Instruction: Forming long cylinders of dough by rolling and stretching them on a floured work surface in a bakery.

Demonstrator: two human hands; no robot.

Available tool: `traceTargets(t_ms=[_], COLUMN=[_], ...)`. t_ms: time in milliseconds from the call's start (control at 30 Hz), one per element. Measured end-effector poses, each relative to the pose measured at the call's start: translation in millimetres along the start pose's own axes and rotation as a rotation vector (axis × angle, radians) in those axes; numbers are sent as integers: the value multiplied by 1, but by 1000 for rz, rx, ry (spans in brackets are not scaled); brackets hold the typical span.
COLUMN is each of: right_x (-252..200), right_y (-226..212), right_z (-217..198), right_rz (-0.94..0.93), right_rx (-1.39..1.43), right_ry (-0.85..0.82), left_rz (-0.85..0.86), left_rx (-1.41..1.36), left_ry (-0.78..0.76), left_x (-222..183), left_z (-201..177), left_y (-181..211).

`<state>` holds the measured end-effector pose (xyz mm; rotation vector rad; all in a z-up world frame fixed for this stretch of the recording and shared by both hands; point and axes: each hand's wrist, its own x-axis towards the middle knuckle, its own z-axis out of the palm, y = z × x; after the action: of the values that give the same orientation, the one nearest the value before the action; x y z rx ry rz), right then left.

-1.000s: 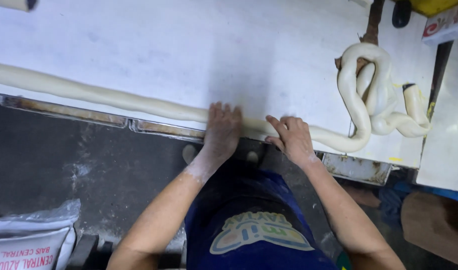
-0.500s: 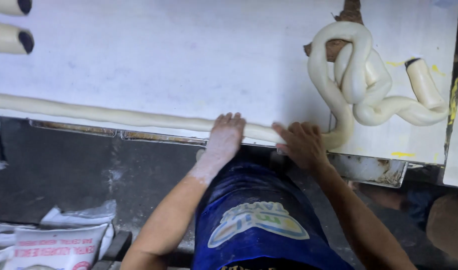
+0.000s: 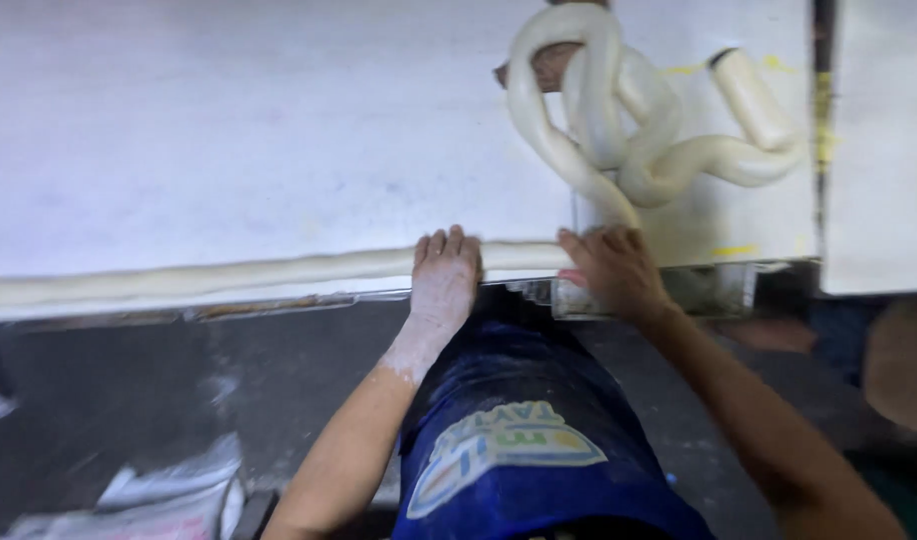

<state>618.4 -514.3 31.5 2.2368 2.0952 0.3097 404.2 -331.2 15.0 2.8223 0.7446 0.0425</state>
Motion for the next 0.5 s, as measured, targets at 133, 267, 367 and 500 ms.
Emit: traceTargets(t_ms=[133, 267, 367, 500], right_x=[20, 51, 60, 89], right_y=[-9, 14, 25, 6], right_z=[-17, -33, -9, -31], right_rz=[149, 524, 811, 851], right_rx=[277, 378, 273, 205], right_ry=[80, 102, -226, -386], left_rz=[55, 148, 190, 169], left_rx=[-88, -93, -48, -3], left_ry=[157, 313, 312, 324], left_x=[16, 29, 20, 25], left_z=[-7, 29, 21, 36], left_y=[28, 37, 32, 35])
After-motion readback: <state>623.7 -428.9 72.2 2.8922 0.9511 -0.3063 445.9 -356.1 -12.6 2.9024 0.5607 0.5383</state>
